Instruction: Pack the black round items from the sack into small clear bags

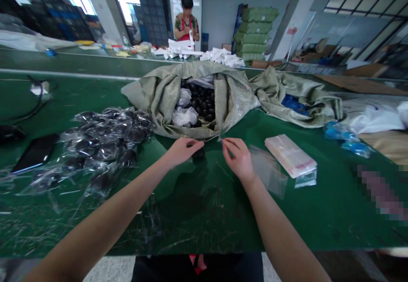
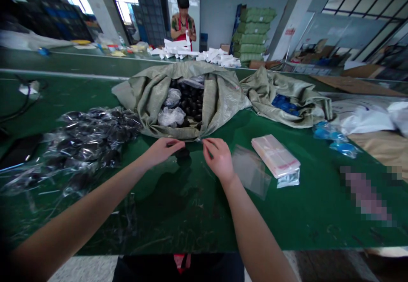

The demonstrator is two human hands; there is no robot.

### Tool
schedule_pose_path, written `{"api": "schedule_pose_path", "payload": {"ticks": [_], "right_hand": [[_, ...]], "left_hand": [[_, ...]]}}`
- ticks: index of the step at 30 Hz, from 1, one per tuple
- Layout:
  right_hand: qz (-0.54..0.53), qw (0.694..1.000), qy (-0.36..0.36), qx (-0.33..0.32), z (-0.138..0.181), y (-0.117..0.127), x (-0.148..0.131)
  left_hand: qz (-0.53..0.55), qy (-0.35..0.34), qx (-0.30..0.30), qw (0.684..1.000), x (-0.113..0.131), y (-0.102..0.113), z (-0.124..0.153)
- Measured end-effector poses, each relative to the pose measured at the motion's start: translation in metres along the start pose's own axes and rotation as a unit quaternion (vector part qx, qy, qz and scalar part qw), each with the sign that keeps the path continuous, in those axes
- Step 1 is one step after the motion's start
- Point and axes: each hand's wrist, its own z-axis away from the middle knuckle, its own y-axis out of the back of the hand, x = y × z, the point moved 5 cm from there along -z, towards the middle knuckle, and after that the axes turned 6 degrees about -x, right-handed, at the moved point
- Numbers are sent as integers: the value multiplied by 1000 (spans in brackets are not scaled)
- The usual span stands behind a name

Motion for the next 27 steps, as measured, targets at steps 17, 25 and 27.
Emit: {"api": "schedule_pose_path", "payload": {"ticks": [17, 25, 27], "right_hand": [[-34, 994, -104, -17, -1, -20, -13], [-181, 961, -209, 5, 5, -30, -4], [-189, 954, -231, 13, 6, -29, -1]], "left_hand": [[125, -11, -15, 992, 24, -18, -29], [11, -61, -3, 998, 39, -14, -25], [-13, -58, 11, 998, 38, -11, -25]]}}
